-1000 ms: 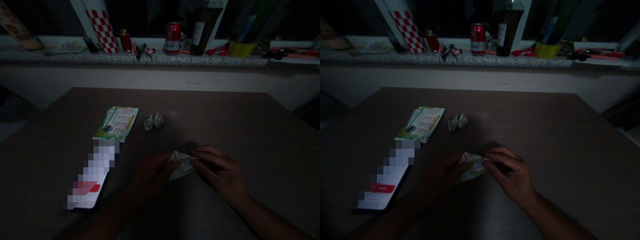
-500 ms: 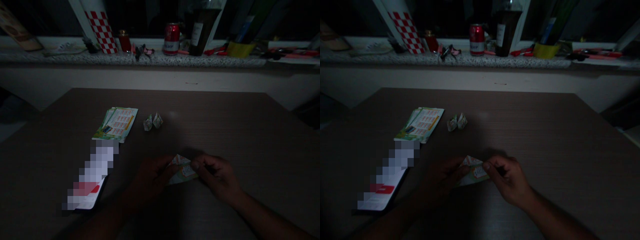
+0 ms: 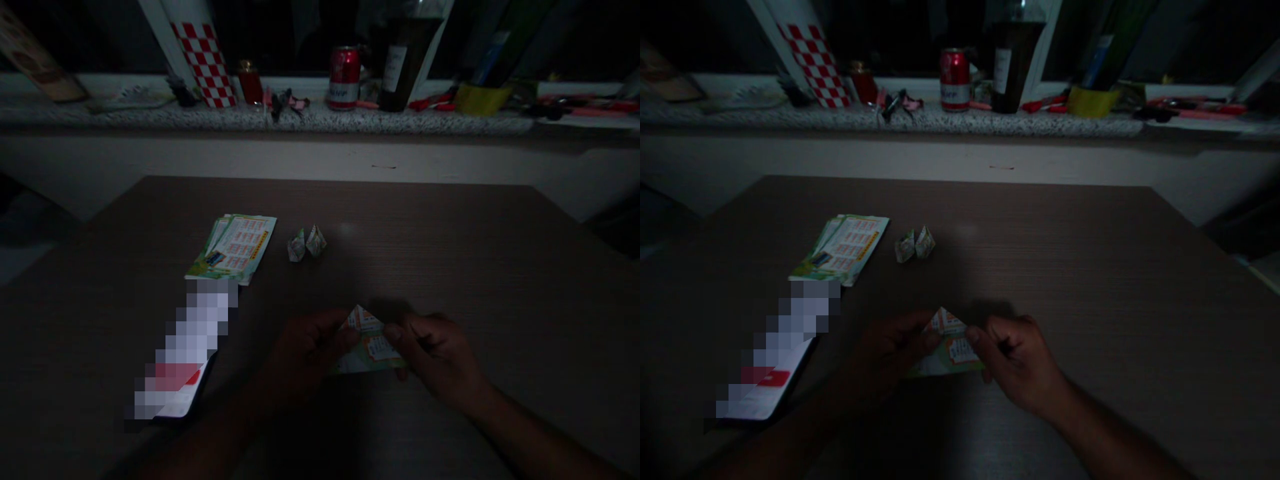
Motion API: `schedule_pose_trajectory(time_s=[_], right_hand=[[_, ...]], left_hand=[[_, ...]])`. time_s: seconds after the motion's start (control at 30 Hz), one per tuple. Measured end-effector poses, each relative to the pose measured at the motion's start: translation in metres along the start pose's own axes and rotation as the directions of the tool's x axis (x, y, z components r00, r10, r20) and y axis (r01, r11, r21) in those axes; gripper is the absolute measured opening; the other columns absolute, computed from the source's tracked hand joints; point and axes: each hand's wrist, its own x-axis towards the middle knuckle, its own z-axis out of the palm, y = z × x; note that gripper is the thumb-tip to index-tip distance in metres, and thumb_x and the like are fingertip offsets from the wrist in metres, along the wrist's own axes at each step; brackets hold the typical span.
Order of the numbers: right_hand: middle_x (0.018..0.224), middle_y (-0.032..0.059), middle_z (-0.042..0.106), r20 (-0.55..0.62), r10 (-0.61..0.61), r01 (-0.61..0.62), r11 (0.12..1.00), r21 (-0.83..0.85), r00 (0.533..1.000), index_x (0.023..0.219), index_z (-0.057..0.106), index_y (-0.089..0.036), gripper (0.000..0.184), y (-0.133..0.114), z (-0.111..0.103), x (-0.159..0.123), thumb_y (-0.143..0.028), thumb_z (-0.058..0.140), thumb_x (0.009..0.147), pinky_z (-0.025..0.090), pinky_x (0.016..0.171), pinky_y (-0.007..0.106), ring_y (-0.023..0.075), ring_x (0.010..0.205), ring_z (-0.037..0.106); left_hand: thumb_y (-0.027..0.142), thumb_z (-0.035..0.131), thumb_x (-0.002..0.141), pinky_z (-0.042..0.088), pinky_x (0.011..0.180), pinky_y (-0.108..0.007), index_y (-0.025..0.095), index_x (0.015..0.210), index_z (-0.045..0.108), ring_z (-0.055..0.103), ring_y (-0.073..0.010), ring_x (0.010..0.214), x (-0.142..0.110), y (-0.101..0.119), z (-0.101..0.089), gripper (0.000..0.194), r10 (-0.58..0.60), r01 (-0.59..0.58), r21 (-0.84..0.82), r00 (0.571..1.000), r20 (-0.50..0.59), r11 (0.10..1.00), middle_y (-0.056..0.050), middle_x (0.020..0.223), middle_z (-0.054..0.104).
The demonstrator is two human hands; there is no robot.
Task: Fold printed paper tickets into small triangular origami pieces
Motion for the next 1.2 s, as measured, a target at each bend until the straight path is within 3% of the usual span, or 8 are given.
schedule_pose_trajectory(time_s=[0.2, 0.37, 0.47, 0.57, 0.73, 0.87, 1.07, 1.2], right_hand=[[0.037, -0.0011, 0.051, 0.022, 0.023, -0.024, 0.998, 0.054, 0.999, 0.047, 0.051, -0.017, 0.05, 0.0021, -0.0005, 0.0002, -0.039, 0.049, 0.092, 0.032, 0.036, 0.018, 0.0076, 0.034, 0.046], [0.037, -0.0001, 0.052, -0.099, 0.094, -0.087, 0.994, 0.067, 0.991, 0.044, 0.053, -0.017, 0.054, 0.0031, 0.0001, 0.002, -0.044, 0.05, 0.091, 0.034, 0.037, 0.019, 0.0074, 0.034, 0.045], [0.038, 0.0002, 0.053, -0.133, 0.14, -0.131, 0.989, 0.073, 0.981, 0.045, 0.054, -0.016, 0.054, 0.0028, 0.0006, 0.0028, -0.045, 0.051, 0.091, 0.034, 0.036, 0.018, 0.0075, 0.035, 0.046], [0.037, -0.0006, 0.052, -0.137, 0.153, -0.144, 0.987, 0.076, 0.979, 0.045, 0.054, -0.016, 0.054, 0.002, 0.0014, 0.0036, -0.046, 0.051, 0.091, 0.033, 0.036, 0.018, 0.0068, 0.035, 0.045], [0.037, -0.001, 0.05, -0.087, 0.189, -0.176, 0.974, 0.14, 0.978, 0.046, 0.056, -0.015, 0.057, 0.0024, 0.0031, 0.0053, -0.049, 0.048, 0.091, 0.032, 0.036, 0.018, 0.0062, 0.034, 0.044], [0.039, -0.0012, 0.051, -0.026, 0.225, -0.213, 0.95, 0.23, 0.974, 0.05, 0.058, -0.015, 0.055, 0.0045, 0.0048, 0.0051, -0.052, 0.049, 0.09, 0.033, 0.035, 0.018, 0.0074, 0.034, 0.046], [0.043, 0.0, 0.053, 0.004, 0.173, -0.162, 0.913, 0.375, 0.985, 0.05, 0.054, -0.018, 0.057, 0.0068, 0.0063, 0.0039, -0.049, 0.041, 0.095, 0.041, 0.048, 0.024, 0.0116, 0.044, 0.052], [0.051, 0.0008, 0.054, -0.026, 0.109, -0.094, 0.932, 0.349, 0.994, 0.057, 0.056, -0.018, 0.053, 0.0093, 0.0044, 0.004, -0.046, 0.036, 0.097, 0.043, 0.058, 0.028, 0.0137, 0.053, 0.053]], left_hand=[[0.039, 0.055, 0.09, 0.051, 0.072, -0.025, 0.025, 0.121, 0.057, 0.067, -0.0186, 0.09, -0.0007, -0.0015, 0.0009, 0.035, -0.001, 0.001, -0.001, 0.999, -0.033, 1.0, -0.003, 0.105, 0.071], [0.035, 0.06, 0.087, 0.048, 0.094, -0.036, 0.024, 0.133, 0.044, 0.059, -0.0229, 0.113, -0.0029, -0.0039, -0.0017, 0.05, 0.181, -0.113, 0.341, 0.968, -0.172, 0.933, -0.007, 0.126, 0.062], [0.032, 0.066, 0.081, 0.042, 0.101, -0.042, 0.022, 0.131, 0.045, 0.051, -0.0252, 0.12, -0.0047, -0.0038, -0.0036, 0.055, 0.378, -0.216, 0.597, 0.912, -0.16, 0.772, -0.01, 0.131, 0.054], [0.027, 0.068, 0.079, 0.043, 0.099, -0.04, 0.021, 0.128, 0.047, 0.047, -0.0242, 0.121, -0.0065, -0.0029, -0.0034, 0.054, 0.52, -0.337, 0.744, 0.854, -0.016, 0.577, -0.011, 0.13, 0.049], [0.017, 0.065, 0.08, 0.046, 0.088, -0.039, 0.019, 0.116, 0.056, 0.053, -0.022, 0.105, -0.0049, -0.0011, 0.0019, 0.037, 0.641, -0.434, 0.847, 0.752, 0.152, 0.308, -0.009, 0.115, 0.057], [0.012, 0.06, 0.08, 0.045, 0.079, -0.038, 0.017, 0.1, 0.062, 0.057, -0.0209, 0.089, -0.0022, 0.0042, 0.0047, 0.021, 0.685, -0.42, 0.883, 0.707, 0.173, 0.21, -0.006, 0.1, 0.064], [0.01, 0.058, 0.084, 0.046, 0.073, -0.033, 0.017, 0.096, 0.064, 0.059, -0.0173, 0.079, -0.0009, 0.0029, 0.0019, 0.015, 0.738, -0.432, 0.877, 0.659, 0.145, 0.213, -0.004, 0.089, 0.068], [0.016, 0.061, 0.085, 0.048, 0.072, -0.03, 0.016, 0.092, 0.065, 0.061, -0.0159, 0.079, -0.002, -0.0004, 0.0002, 0.009, 0.71, -0.375, 0.827, 0.703, -0.039, 0.418, -0.004, 0.085, 0.068]])
